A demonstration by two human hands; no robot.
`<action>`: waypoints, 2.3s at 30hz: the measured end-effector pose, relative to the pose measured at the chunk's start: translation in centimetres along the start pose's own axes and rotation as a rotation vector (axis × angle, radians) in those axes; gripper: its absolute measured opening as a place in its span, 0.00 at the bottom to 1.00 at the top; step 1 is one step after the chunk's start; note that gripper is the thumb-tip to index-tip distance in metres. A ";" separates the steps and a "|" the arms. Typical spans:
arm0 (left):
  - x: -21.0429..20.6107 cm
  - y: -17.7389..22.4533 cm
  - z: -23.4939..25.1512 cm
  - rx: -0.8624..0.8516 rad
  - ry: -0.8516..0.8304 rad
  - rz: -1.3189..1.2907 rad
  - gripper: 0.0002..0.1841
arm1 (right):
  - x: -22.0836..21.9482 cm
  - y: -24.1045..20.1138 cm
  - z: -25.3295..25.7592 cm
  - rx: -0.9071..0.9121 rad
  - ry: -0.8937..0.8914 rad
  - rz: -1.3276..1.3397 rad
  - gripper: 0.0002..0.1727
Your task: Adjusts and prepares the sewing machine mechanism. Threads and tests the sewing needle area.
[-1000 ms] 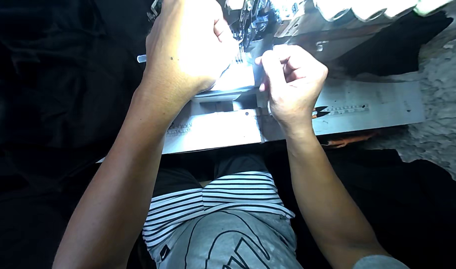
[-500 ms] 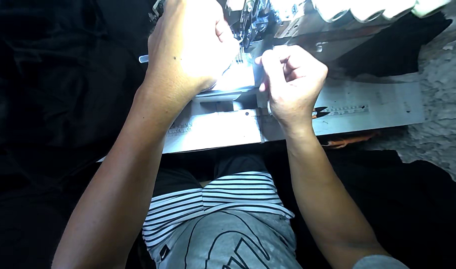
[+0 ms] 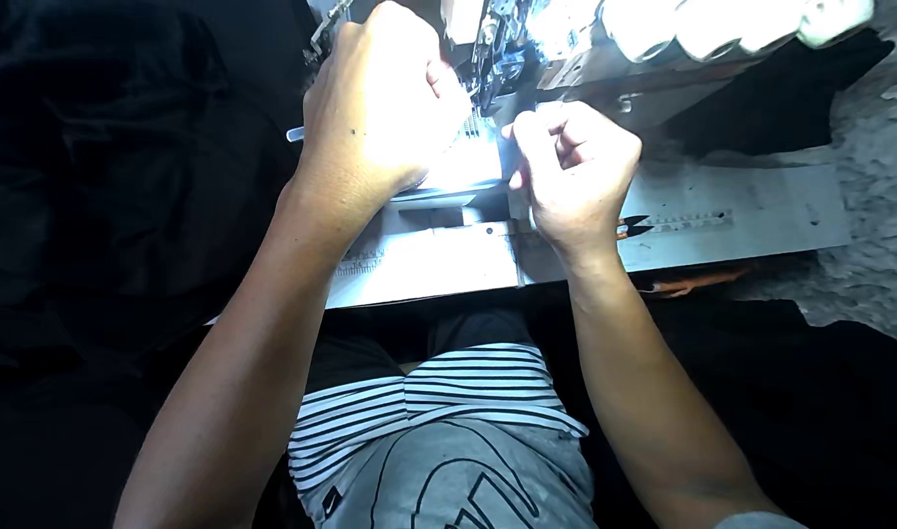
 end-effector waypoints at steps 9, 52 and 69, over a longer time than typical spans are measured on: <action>-0.1 -0.1 0.6 -0.072 -0.021 0.008 0.10 | 0.1 0.1 0.2 -0.009 -0.041 -0.006 0.07; 0.5 0.0 1.0 -0.044 -0.030 0.013 0.14 | -0.3 -0.1 0.1 -0.014 -0.005 -0.087 0.08; 2.8 -5.1 -6.2 0.077 0.264 -0.234 0.12 | -2.8 -5.1 -0.1 -0.083 0.020 0.014 0.03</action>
Point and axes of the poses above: each hand's wrist, its own z-axis towards the middle knuckle, its own x-axis out of the back of the hand, y = z × x, the point moved 7 cm from there along z, towards the middle knuckle, and after that the axes turned 12 degrees about -y, right-handed, at the moved point
